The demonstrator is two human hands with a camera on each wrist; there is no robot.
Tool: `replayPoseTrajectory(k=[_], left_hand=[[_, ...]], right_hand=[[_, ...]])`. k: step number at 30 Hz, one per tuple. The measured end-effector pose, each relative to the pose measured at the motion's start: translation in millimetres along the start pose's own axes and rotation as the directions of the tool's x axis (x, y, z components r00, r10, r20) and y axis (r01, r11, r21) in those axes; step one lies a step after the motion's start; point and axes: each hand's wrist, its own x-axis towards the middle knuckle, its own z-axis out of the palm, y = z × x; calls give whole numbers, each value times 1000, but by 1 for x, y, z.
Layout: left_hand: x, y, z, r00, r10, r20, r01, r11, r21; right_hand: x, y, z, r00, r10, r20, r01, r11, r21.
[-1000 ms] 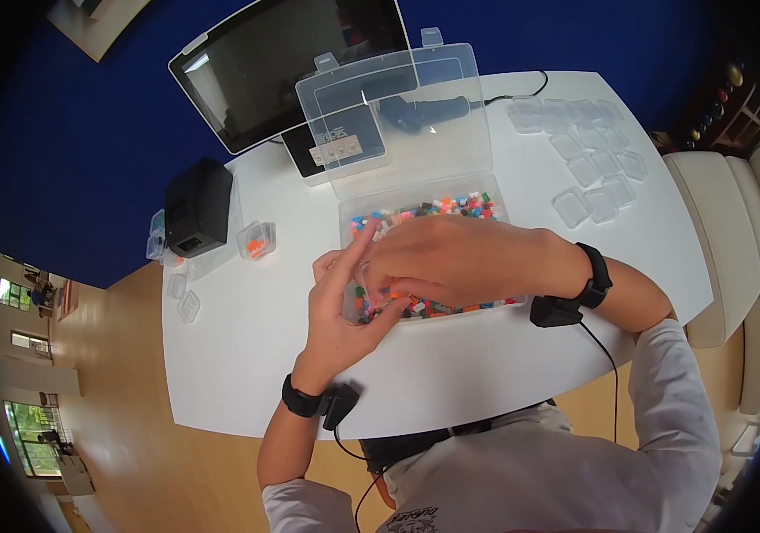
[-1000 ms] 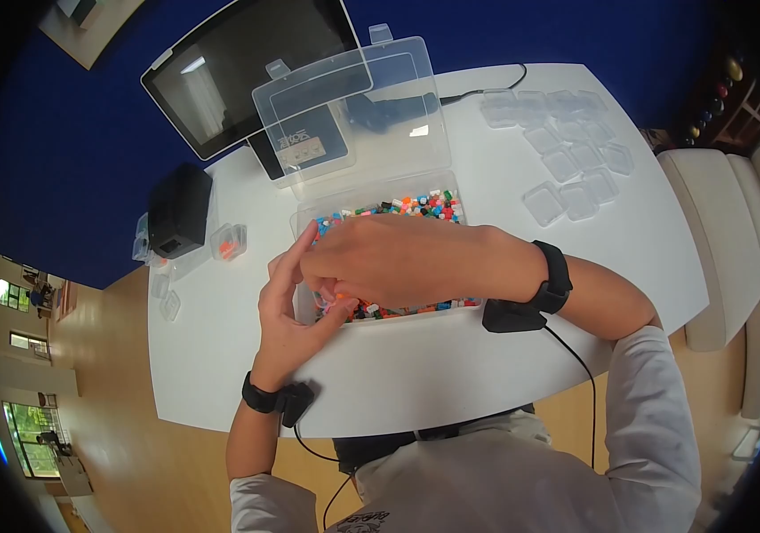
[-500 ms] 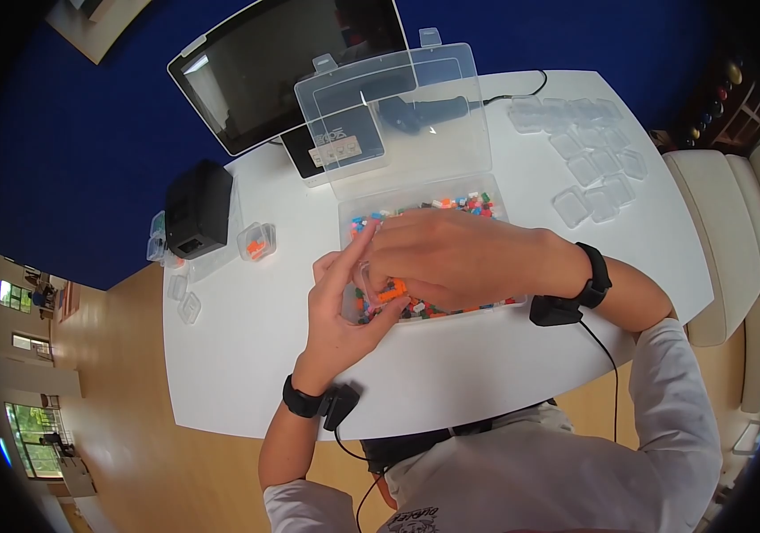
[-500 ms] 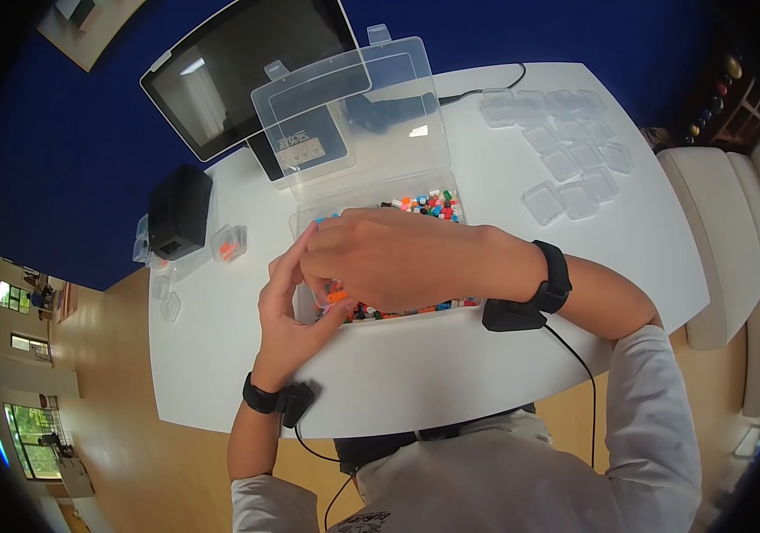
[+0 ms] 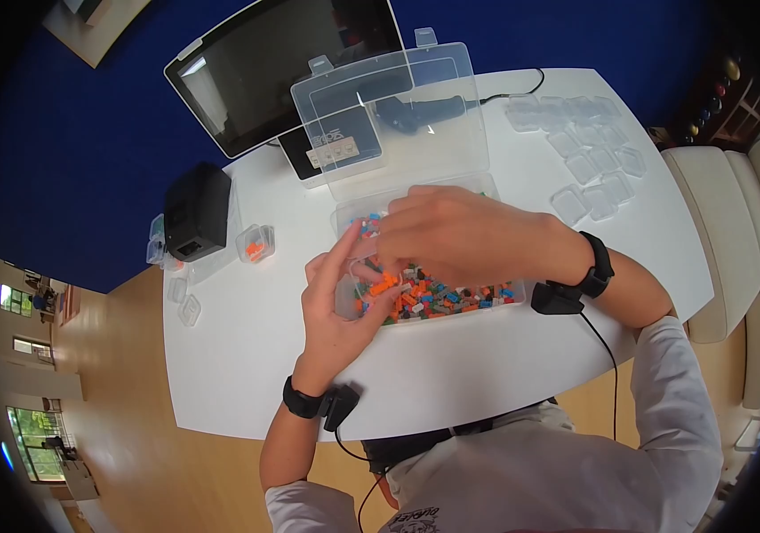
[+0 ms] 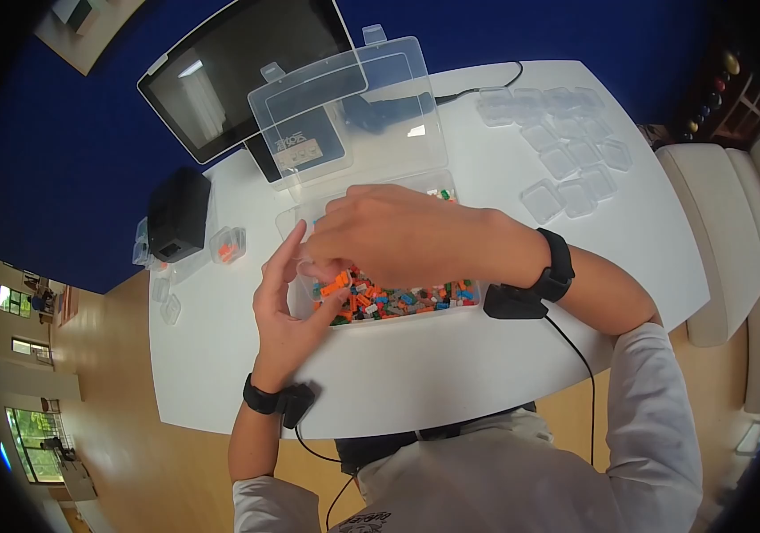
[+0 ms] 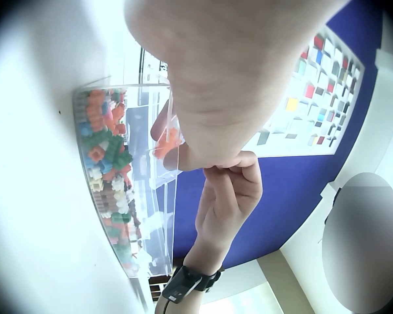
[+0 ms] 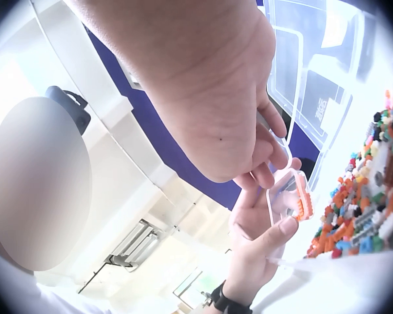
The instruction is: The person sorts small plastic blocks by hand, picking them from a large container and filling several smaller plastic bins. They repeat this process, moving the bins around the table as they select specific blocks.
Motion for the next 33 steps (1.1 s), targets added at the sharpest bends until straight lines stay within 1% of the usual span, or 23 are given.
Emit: replayPoseTrajectory(k=[2,3,5,6,8,12,15,17,21,23,27,29,30,32,33], left_hand=[[1,1,2,993,-94,-76,89,993,-75],[0,1,2,993,-93,-76,87,993,-74],[1,-2,2,985,-118,-125,106,989,-100],[1,-2,2,985,-117,-124,105,989,-99],[1,-2,2,984,-125,-128,112,988,-104],[1,-1,2,986,-116,-117,104,989,-104],[1,-2,2,986,-126,-112,114,988,-103],[1,1,2,983,-136,-120,123,986,-115],[1,2,0,983,-147,-109,130,981,-147],[1,2,0,985,-141,-103,125,981,-151],[1,2,0,982,-151,-109,131,977,-170],[1,4,-1,982,-160,-97,143,976,-165],[1,4,-1,982,-161,-98,144,976,-165],[1,5,2,974,-155,-162,122,972,-201],[2,4,3,974,-159,-163,125,971,-202]], right_hand=[[-4,15,-2,1000,15,23,-16,999,33],[-6,19,-4,1000,14,23,-15,999,32],[-8,24,-8,993,102,62,-97,992,-76],[-7,28,-7,993,102,61,-98,992,-77],[-7,37,-2,981,191,-33,-188,978,86],[-8,41,4,975,218,-46,-214,973,86],[-7,40,7,973,230,-15,-226,966,127],[-4,36,7,925,371,88,-378,865,328],[-13,54,27,938,340,73,-346,896,279],[-14,57,31,955,288,70,-297,931,211],[-14,56,33,951,296,85,-307,937,166],[-15,57,34,977,211,38,-214,972,101],[-16,58,38,977,210,38,-213,972,101],[-18,58,44,980,179,89,-173,982,-74],[-19,57,46,979,179,92,-173,982,-72]])
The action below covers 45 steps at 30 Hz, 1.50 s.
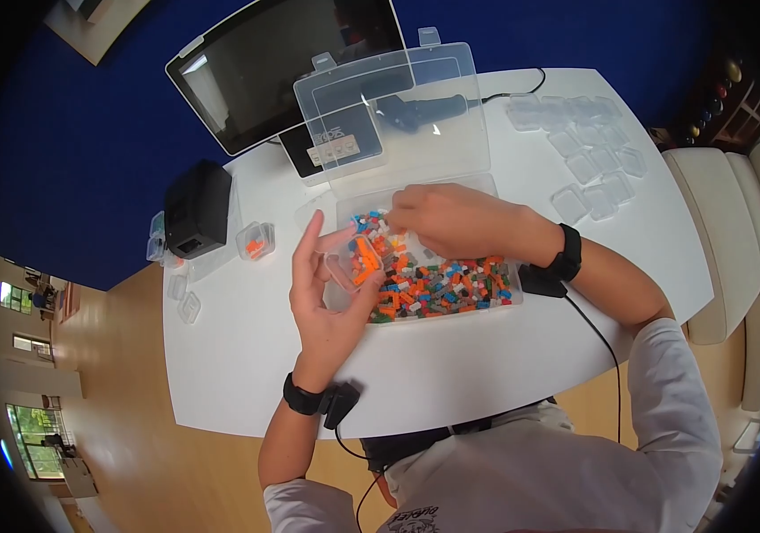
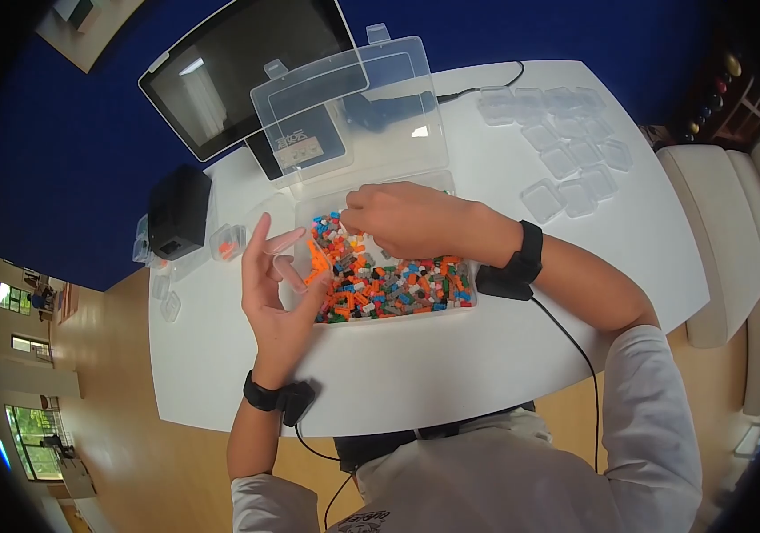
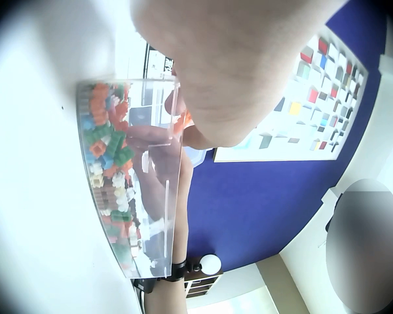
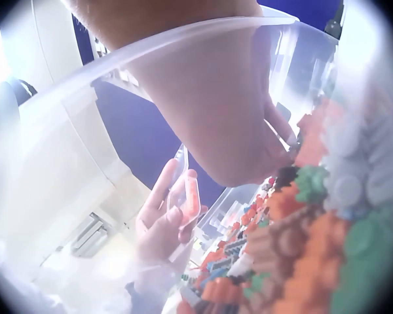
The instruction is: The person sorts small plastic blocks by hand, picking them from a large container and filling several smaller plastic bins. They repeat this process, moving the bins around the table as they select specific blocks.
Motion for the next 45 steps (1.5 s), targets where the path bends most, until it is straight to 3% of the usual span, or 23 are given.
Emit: replayPoseTrajectory(k=[3,6,15,18,20,31,39,45], left_hand=[[1,-4,2,989,46,-141,-42,999,30],[3,-8,1,986,-28,-163,25,1000,-17],[4,-9,3,982,-51,-182,41,997,-59],[4,-6,4,982,-26,-184,21,999,-31],[4,-7,2,984,-43,-172,36,998,-43],[4,-10,0,988,-39,-147,32,998,-55],[3,-10,-3,988,135,-71,-131,990,61],[2,-10,-3,991,119,-63,-116,993,37]], right_hand=[[0,-6,6,998,-60,-13,58,989,-134],[-1,-6,9,997,-75,-20,73,993,-98],[-1,-8,7,997,-78,-27,75,993,-94],[-1,-11,5,992,-96,-77,93,995,-37],[0,-15,-1,995,-97,-5,97,993,71],[0,-17,-4,993,-64,101,57,996,72],[1,-16,-3,994,-54,92,47,996,72],[1,-14,0,995,-49,91,43,997,67]])
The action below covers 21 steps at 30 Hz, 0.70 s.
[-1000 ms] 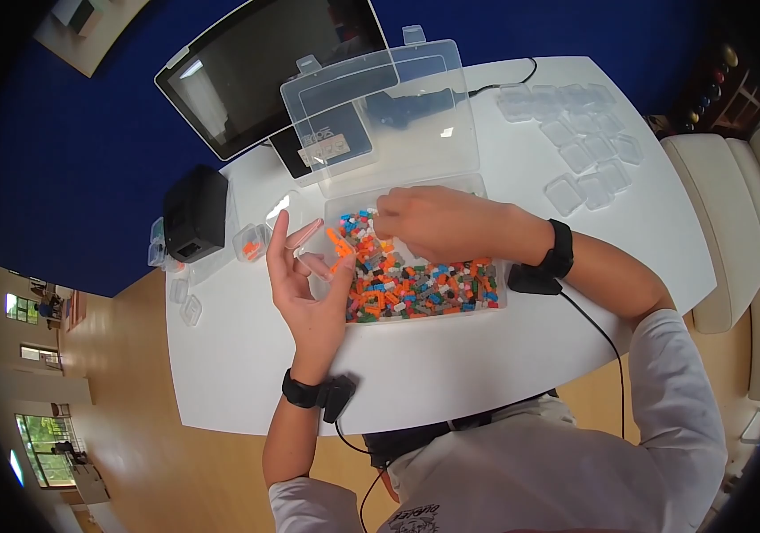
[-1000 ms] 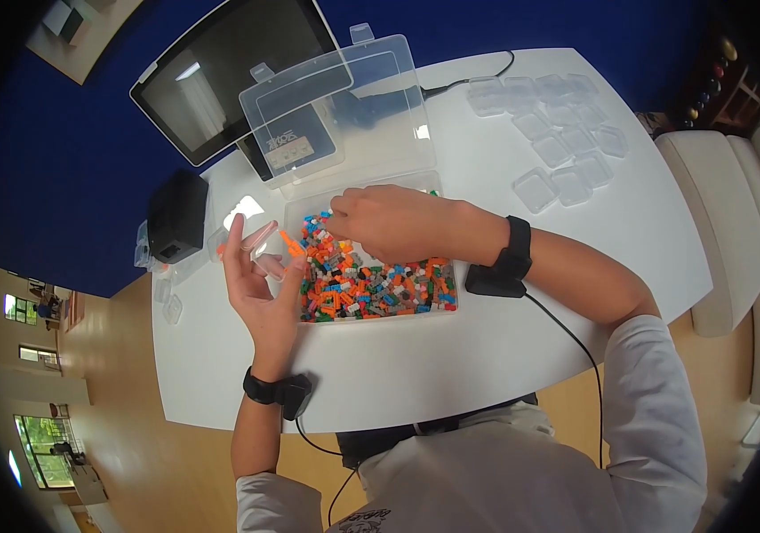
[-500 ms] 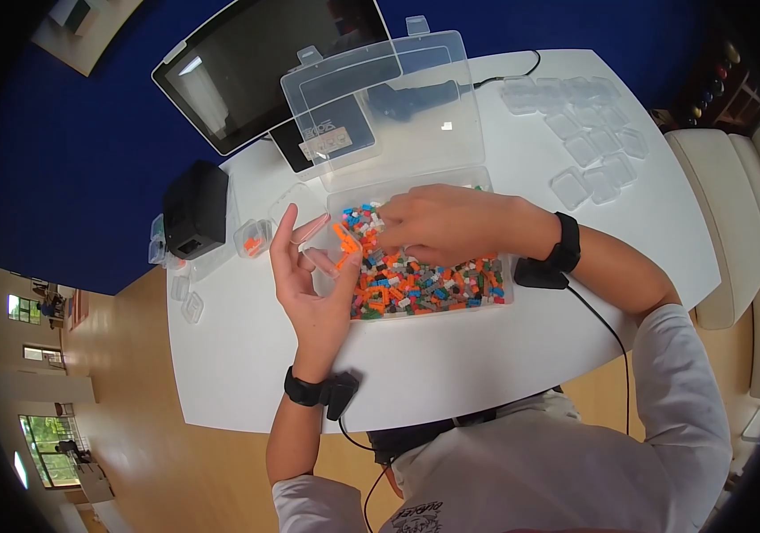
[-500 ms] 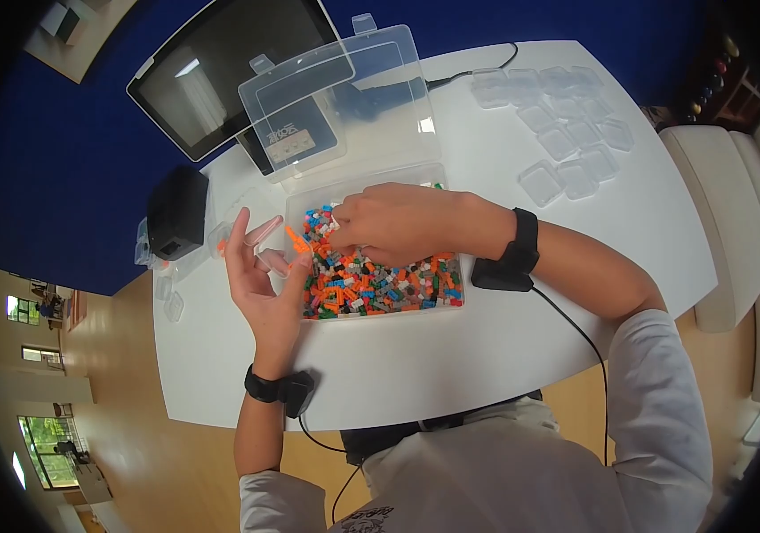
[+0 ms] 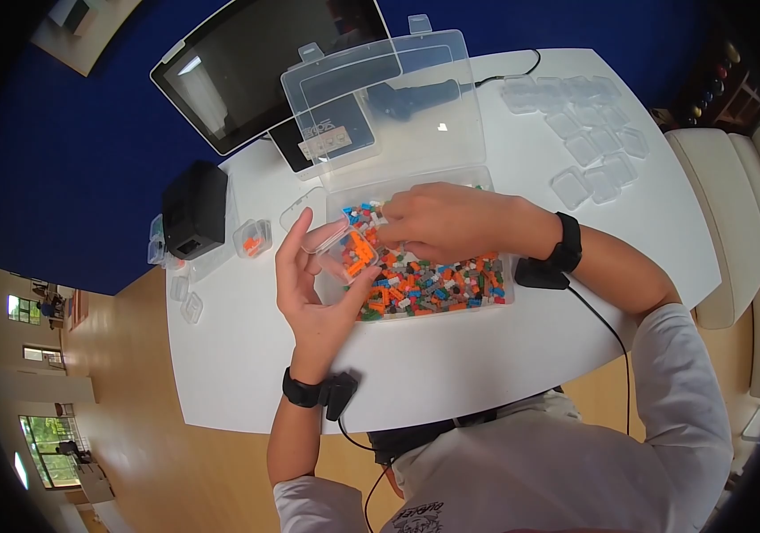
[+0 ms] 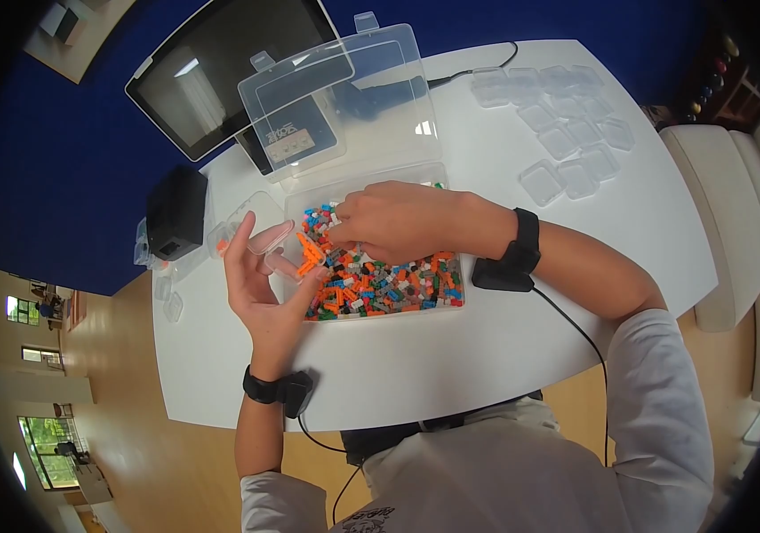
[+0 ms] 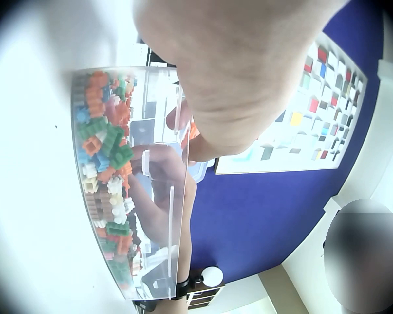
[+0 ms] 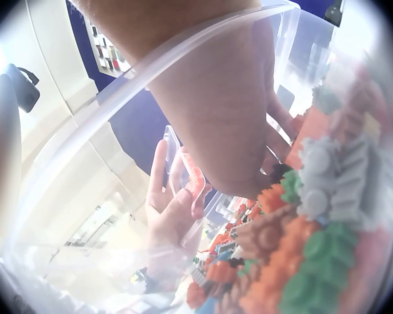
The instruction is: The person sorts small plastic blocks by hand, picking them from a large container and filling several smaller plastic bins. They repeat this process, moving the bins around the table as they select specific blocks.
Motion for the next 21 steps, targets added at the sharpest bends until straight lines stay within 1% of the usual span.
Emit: replayPoseTrajectory(k=[3,7,9,12,14,15,17,21], left_hand=[[-1,1,0,999,-37,-1,37,999,-24],[1,3,1,1000,-11,-16,11,1000,-1],[1,4,2,998,-53,-36,53,999,1],[2,6,3,996,-81,-37,80,997,-19],[2,6,2,996,-79,-32,79,997,-20],[2,5,2,997,-79,-27,78,997,-21],[3,5,2,997,-78,-25,78,997,-23],[3,7,1,996,-83,-12,83,997,-13]], right_hand=[[-2,3,4,999,-28,-28,27,999,-22],[-1,3,4,999,-13,-36,12,1000,-25],[-2,3,3,999,-10,-44,9,999,-35],[-2,3,2,998,5,-59,-4,1000,9],[-2,5,4,994,-31,-108,30,1000,-3],[-1,5,3,994,-30,-108,30,1000,-3],[1,3,0,1000,0,-18,0,1000,14],[1,2,-1,1000,7,24,-7,1000,-17]])
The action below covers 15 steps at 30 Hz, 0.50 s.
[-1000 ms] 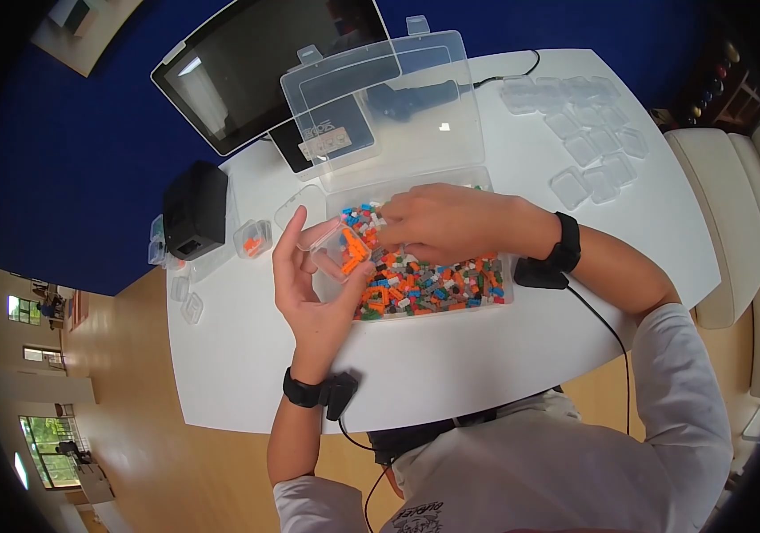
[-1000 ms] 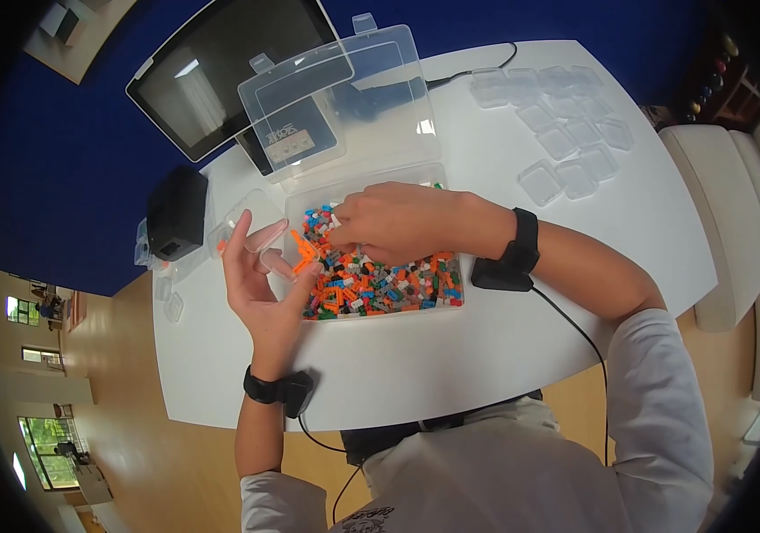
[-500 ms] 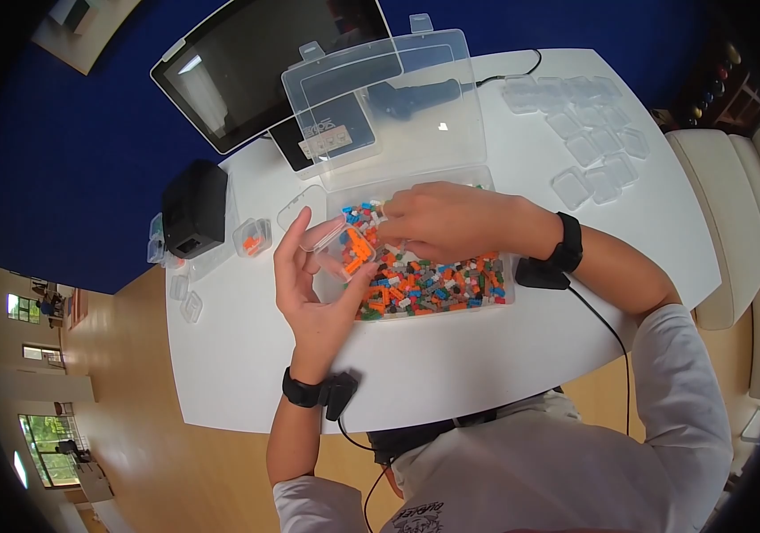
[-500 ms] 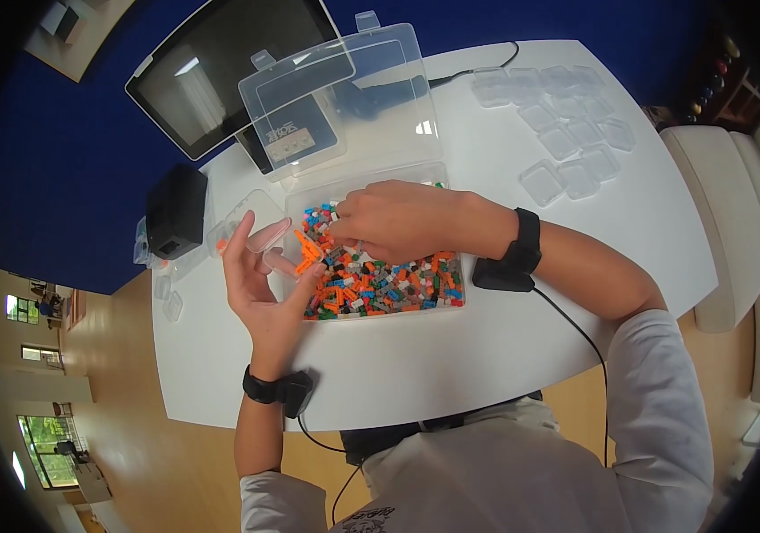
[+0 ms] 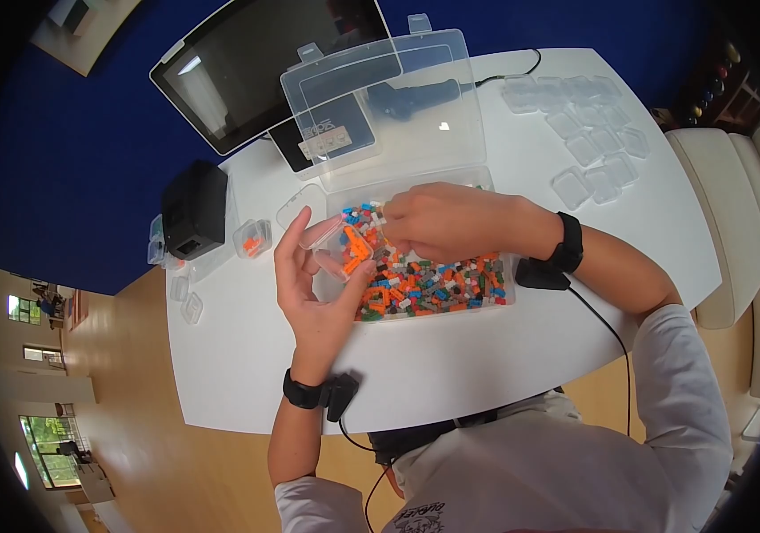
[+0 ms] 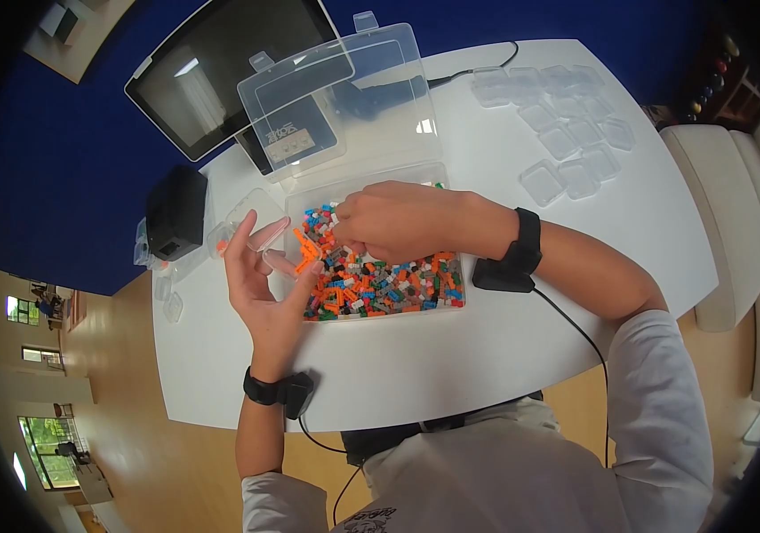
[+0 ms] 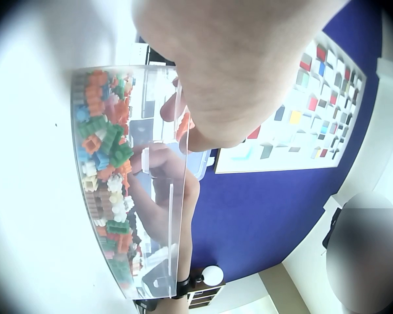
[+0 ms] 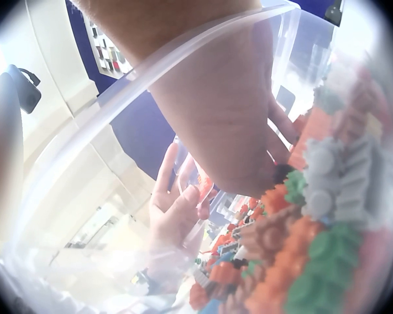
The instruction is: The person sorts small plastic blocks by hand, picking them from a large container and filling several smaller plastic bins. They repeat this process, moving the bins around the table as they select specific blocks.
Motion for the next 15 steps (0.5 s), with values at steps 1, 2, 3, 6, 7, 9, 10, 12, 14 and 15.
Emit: replayPoseTrajectory(k=[1,2,3,6,7,9,10,12,14,15], left_hand=[[0,0,0,1000,0,1,0,1000,0],[0,-1,1,1000,8,-4,-8,1000,9],[0,-1,1,1000,16,-9,-16,1000,17],[0,-3,0,1000,-7,3,7,1000,0],[0,-3,0,1000,-7,3,7,1000,0],[1,-3,0,1000,13,1,-13,1000,9],[0,-3,0,1000,12,1,-12,1000,9],[0,-3,0,1000,5,8,-5,1000,4],[0,-3,0,1000,3,9,-3,1000,3],[1,-3,0,1000,1,8,-1,1000,2]], right_hand=[[0,0,-1,1000,5,7,-5,1000,6],[0,0,-2,1000,9,14,-9,1000,12],[0,0,-1,1000,9,13,-9,1000,12],[-1,-1,0,1000,21,-2,-21,999,24],[-2,-1,-1,1000,18,-13,-17,999,38],[-2,-2,-1,1000,14,-23,-12,999,53],[-1,-2,0,1000,9,-22,-8,999,34],[-2,-1,1,1000,5,-20,-5,1000,15],[-3,0,3,999,-12,-37,12,1000,5],[-3,0,3,999,-11,-37,11,1000,6]])
